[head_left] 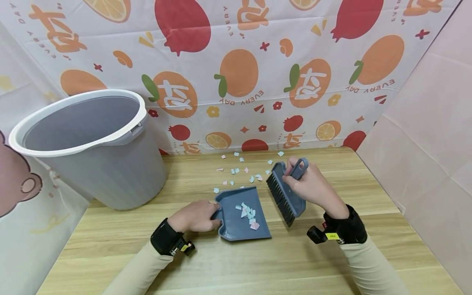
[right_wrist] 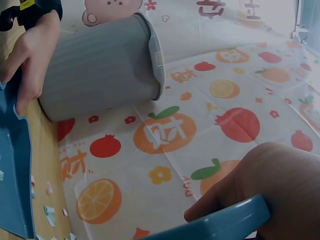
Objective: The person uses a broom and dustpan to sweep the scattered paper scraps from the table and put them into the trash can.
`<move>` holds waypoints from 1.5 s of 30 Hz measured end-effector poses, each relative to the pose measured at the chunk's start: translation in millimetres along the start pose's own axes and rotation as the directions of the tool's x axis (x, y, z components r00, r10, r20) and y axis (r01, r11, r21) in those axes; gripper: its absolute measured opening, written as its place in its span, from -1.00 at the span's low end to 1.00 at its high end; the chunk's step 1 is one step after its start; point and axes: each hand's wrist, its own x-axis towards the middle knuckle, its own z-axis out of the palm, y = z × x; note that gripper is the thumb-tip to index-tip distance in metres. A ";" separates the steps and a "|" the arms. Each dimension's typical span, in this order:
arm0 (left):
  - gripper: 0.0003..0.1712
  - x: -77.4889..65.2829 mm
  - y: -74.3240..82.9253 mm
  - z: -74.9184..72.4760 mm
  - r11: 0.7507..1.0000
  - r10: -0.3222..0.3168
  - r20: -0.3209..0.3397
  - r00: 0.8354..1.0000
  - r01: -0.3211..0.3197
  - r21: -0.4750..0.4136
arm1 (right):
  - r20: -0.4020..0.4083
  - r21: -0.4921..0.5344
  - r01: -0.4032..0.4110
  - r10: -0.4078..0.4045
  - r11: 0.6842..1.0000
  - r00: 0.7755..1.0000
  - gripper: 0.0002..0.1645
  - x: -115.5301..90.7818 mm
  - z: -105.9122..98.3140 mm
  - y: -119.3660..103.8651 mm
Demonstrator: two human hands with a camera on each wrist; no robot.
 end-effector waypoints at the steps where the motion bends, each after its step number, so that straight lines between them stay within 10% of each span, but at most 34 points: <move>1: -0.82 -0.1 0.0 0.0 1.000 -0.002 0.003 1.000 0.002 -0.001 | 0.002 0.000 -0.002 0.002 1.000 1.000 -0.89 -0.3 0.9 0.5; 21: -0.77 -9.5 5.3 -30.3 0.999 -0.018 -0.005 1.000 0.018 0.034 | 0.011 -0.034 -0.001 0.001 0.999 1.000 -0.86 3.6 0.3 3.6; 45: -0.76 -13.9 12.9 -104.8 0.998 0.005 0.070 0.998 -0.001 -0.055 | 0.041 -0.052 0.001 0.001 0.999 0.999 -0.86 4.5 2.3 8.1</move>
